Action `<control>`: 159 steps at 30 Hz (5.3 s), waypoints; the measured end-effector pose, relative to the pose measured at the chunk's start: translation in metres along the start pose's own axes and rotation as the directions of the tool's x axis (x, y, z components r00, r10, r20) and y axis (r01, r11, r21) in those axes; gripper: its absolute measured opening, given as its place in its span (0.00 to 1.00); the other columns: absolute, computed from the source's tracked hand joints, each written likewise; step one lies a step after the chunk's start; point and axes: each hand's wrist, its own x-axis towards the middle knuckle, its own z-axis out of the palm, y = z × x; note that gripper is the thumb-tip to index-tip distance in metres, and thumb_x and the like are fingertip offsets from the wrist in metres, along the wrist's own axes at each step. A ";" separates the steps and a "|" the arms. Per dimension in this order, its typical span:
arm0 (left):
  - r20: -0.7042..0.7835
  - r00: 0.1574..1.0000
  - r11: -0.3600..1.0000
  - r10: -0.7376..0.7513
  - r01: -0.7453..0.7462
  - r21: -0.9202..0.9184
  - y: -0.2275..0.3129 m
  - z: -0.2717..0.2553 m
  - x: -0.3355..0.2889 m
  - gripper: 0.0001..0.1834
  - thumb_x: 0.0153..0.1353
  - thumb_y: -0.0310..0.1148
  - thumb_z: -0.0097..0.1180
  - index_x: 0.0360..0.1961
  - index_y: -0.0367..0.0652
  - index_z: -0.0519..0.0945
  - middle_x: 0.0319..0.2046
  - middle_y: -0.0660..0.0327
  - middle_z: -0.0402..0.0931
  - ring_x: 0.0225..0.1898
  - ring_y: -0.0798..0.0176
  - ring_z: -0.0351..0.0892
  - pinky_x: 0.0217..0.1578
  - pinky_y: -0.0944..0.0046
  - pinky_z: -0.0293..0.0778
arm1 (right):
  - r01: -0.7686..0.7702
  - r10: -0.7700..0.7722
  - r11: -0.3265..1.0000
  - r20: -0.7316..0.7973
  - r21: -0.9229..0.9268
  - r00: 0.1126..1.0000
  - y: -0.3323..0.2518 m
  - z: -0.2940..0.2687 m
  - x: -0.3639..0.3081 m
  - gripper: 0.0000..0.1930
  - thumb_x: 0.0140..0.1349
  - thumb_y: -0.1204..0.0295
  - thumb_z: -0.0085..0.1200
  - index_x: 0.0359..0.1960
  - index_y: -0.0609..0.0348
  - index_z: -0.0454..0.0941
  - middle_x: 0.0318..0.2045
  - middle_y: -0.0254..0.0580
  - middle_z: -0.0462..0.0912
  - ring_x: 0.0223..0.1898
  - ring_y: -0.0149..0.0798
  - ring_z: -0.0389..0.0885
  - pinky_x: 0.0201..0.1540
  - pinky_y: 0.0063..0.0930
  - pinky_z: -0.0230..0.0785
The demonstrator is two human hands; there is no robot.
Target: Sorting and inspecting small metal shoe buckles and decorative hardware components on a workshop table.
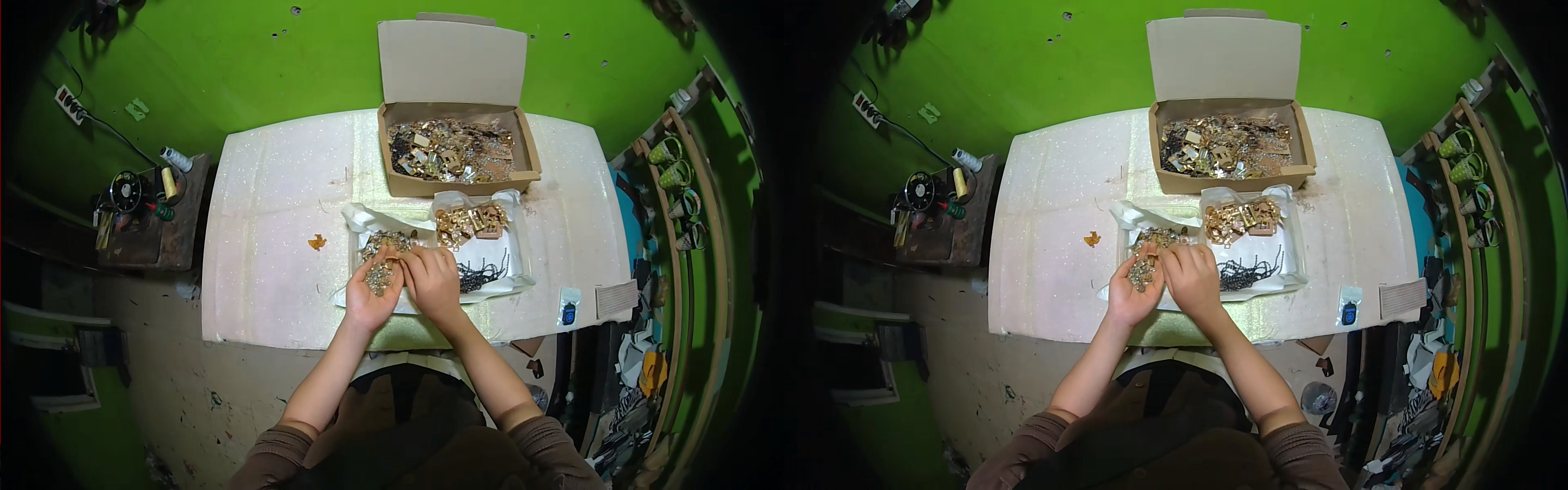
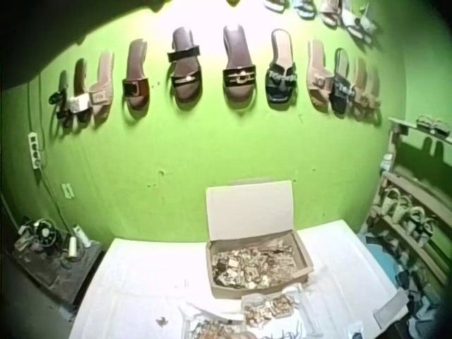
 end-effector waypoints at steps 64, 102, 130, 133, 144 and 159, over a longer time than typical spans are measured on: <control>0.160 0.987 0.991 0.005 -0.026 0.132 -0.009 0.014 0.002 0.23 0.62 0.34 0.28 0.58 0.39 0.56 0.58 0.55 0.55 0.60 0.60 0.52 0.59 0.63 0.49 | -0.447 0.231 0.829 0.523 0.335 0.821 0.015 -0.016 0.014 0.08 0.51 0.71 0.53 0.32 0.59 0.75 0.27 0.38 0.76 0.30 0.35 0.74 0.35 0.24 0.65; 0.023 0.999 0.952 -0.022 0.014 0.306 0.002 0.045 0.007 0.21 0.62 0.33 0.31 0.54 0.34 0.60 0.52 0.51 0.62 0.55 0.58 0.60 0.55 0.60 0.60 | -0.556 0.710 -0.242 0.536 0.795 0.458 0.001 0.009 0.004 0.16 0.58 0.77 0.39 0.48 0.66 0.60 0.41 0.44 0.69 0.42 0.32 0.69 0.45 0.20 0.65; -0.112 0.971 0.935 0.211 -0.167 0.312 0.008 0.023 0.016 0.19 0.61 0.33 0.30 0.47 0.32 0.64 0.45 0.52 0.67 0.50 0.59 0.64 0.53 0.62 0.61 | -0.554 0.396 -0.732 0.909 0.398 0.130 0.034 0.039 0.001 0.08 0.57 0.75 0.41 0.38 0.63 0.68 0.33 0.41 0.74 0.35 0.36 0.75 0.43 0.30 0.70; -0.089 0.980 0.901 0.175 -0.124 0.415 0.012 0.023 0.021 0.19 0.62 0.33 0.31 0.47 0.29 0.64 0.45 0.51 0.67 0.51 0.58 0.64 0.54 0.63 0.61 | -0.473 0.393 -0.777 0.907 0.416 0.153 0.029 0.048 0.000 0.07 0.57 0.75 0.40 0.37 0.61 0.66 0.34 0.39 0.72 0.36 0.35 0.74 0.46 0.31 0.69; -0.070 0.995 0.670 0.076 0.001 0.743 0.041 0.033 0.027 0.20 0.63 0.33 0.30 0.47 0.26 0.64 0.47 0.47 0.66 0.49 0.56 0.68 0.47 0.65 0.70 | -0.618 0.461 -0.607 0.855 0.499 0.237 0.022 0.056 0.000 0.10 0.57 0.80 0.40 0.41 0.64 0.67 0.39 0.41 0.71 0.39 0.33 0.73 0.45 0.27 0.70; -0.141 0.990 0.689 0.024 0.086 0.720 0.065 0.023 0.014 0.19 0.63 0.34 0.29 0.46 0.28 0.65 0.43 0.48 0.69 0.43 0.59 0.71 0.43 0.66 0.73 | -0.760 0.402 -0.392 0.840 0.518 0.365 0.025 0.023 0.004 0.17 0.55 0.83 0.42 0.48 0.74 0.63 0.44 0.49 0.69 0.43 0.36 0.73 0.46 0.16 0.68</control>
